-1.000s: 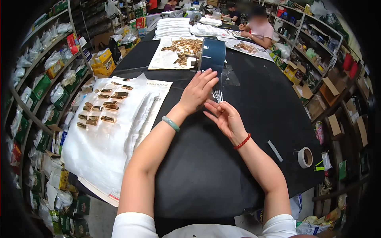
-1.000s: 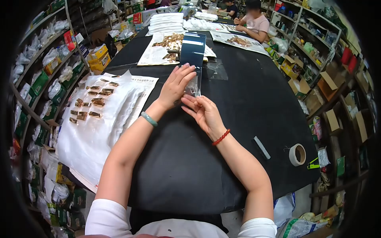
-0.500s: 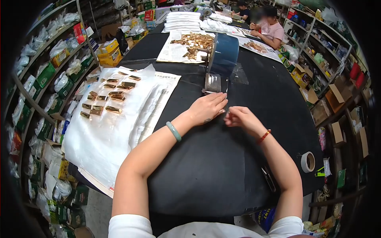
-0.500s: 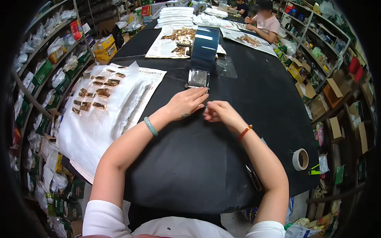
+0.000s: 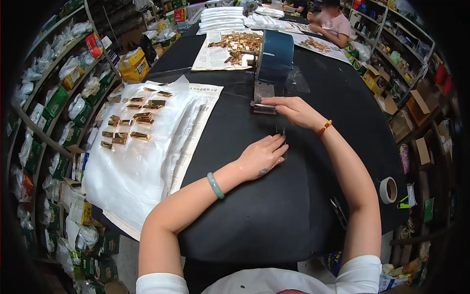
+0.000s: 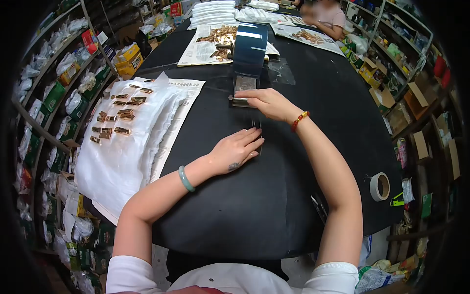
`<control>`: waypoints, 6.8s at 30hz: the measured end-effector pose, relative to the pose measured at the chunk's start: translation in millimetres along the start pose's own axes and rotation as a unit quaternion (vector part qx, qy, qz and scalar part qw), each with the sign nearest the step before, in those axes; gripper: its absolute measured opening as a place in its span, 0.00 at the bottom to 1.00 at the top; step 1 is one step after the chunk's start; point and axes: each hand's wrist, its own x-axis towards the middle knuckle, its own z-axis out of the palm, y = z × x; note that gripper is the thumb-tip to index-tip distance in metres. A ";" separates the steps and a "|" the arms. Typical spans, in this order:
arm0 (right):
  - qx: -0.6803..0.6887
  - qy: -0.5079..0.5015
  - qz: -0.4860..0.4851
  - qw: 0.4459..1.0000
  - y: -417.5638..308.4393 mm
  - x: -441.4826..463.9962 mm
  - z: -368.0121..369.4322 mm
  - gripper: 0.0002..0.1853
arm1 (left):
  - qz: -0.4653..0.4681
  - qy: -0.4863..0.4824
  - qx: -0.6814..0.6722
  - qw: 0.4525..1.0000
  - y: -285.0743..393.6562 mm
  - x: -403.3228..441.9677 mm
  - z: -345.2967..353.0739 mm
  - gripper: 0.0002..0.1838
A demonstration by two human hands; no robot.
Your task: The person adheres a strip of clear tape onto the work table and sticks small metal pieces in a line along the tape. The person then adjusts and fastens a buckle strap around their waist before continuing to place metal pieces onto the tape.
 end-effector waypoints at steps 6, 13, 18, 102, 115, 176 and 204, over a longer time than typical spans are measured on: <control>-0.037 -0.001 -0.013 0.999 28.5 -2.4 -1.9 0.19 | -0.022 0.049 -0.047 0.997 14.5 23.4 12.4 0.16; -0.153 0.001 0.106 0.983 58.0 0.9 -22.2 0.21 | -0.074 0.026 -0.091 0.993 6.8 75.8 54.1 0.15; -0.137 0.019 0.137 0.981 78.1 5.5 -16.9 0.21 | -0.082 -0.039 -0.109 0.990 -10.8 77.3 57.5 0.16; -0.291 0.174 0.282 0.898 31.6 -285.0 10.9 0.18 | -0.074 -0.096 -0.095 0.988 201.4 -135.7 -69.7 0.29; -0.094 0.200 0.094 0.971 -16.4 -131.9 3.1 0.11 | -0.050 -0.122 -0.099 0.986 197.1 -130.1 -71.1 0.30; 0.001 0.318 0.154 0.936 97.2 8.9 59.2 0.11 | -0.396 0.323 -0.681 0.525 -193.3 167.8 28.3 0.23; -0.080 0.044 0.156 0.983 23.4 -136.7 16.8 0.24 | -0.246 -0.141 -0.342 0.896 99.5 -50.7 -102.8 0.10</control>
